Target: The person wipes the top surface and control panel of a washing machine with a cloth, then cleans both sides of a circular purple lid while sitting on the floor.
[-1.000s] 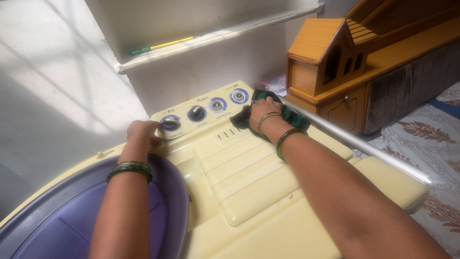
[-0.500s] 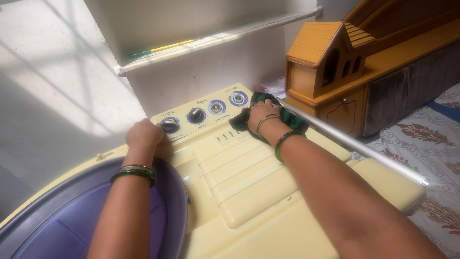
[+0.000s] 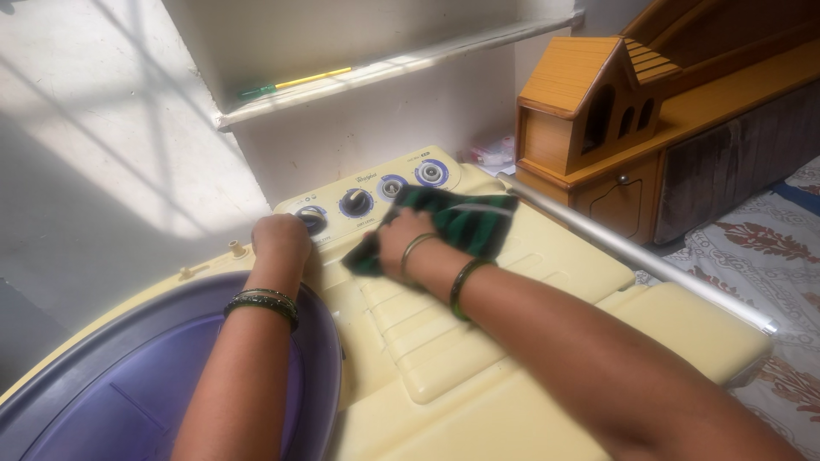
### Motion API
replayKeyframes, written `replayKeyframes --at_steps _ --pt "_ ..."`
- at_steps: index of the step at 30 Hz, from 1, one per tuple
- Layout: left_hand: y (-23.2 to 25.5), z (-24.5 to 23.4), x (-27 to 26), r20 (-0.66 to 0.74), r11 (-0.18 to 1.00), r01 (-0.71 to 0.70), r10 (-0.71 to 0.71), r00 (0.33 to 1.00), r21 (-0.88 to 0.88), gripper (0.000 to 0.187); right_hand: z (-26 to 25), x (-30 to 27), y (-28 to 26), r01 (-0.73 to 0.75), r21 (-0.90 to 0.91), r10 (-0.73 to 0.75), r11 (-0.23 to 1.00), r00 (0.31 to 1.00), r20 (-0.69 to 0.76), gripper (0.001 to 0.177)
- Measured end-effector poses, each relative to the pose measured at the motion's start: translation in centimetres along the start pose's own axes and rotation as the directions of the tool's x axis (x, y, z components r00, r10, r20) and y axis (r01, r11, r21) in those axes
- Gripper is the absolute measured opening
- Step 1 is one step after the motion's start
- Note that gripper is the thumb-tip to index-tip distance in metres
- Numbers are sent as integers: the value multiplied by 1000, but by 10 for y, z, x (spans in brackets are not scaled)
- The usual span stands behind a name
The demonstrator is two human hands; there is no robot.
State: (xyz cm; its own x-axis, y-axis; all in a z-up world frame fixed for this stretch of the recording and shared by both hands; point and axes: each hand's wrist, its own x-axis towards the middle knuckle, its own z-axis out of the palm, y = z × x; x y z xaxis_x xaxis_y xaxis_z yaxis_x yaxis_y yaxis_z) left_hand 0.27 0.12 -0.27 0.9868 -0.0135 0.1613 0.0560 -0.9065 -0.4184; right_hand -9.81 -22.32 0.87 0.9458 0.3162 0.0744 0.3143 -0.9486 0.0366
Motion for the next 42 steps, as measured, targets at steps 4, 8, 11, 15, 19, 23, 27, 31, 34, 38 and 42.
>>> replayKeyframes --at_steps 4,8,11,15,19,23,27,31,34,38,42 --pt "2 -3 -3 47 998 -39 37 998 53 25 9 -20 -60 323 56 -326 945 944 48 61" --pt "3 -6 -9 21 999 -29 28 999 18 22 13 -18 -61 373 54 -377 926 919 113 70" --pt "2 -19 -34 97 997 -71 73 993 -23 22 11 -15 -55 353 39 -354 935 919 177 75" --pt "-9 -47 -118 187 964 -132 177 966 -229 42 9 -14 -54 349 30 -347 937 914 209 77" --pt "-39 -66 -252 392 908 -188 339 855 -374 80 4 -18 -55 348 17 -341 937 908 245 76" --pt "-68 -67 -352 647 934 -29 268 714 -355 78 -2 -20 -59 342 -23 -323 940 907 271 75" --pt "-82 -60 -401 528 919 131 94 844 -373 75 -4 -34 -69 364 -67 -333 929 902 275 77" --pt "-95 -75 -452 362 785 231 -9 932 -574 72 -13 -72 -87 386 -123 -306 914 857 415 63" --pt "-101 -89 -464 248 684 228 -71 966 -693 67 -22 -117 -92 426 -158 -300 891 812 501 56" --pt "-101 -92 -472 178 671 193 -93 980 -716 59 -44 -186 -76 327 128 -349 936 824 446 55" --pt "-98 -91 -475 161 676 205 -128 979 -708 62 -50 -262 -66 279 222 -334 934 901 275 55"
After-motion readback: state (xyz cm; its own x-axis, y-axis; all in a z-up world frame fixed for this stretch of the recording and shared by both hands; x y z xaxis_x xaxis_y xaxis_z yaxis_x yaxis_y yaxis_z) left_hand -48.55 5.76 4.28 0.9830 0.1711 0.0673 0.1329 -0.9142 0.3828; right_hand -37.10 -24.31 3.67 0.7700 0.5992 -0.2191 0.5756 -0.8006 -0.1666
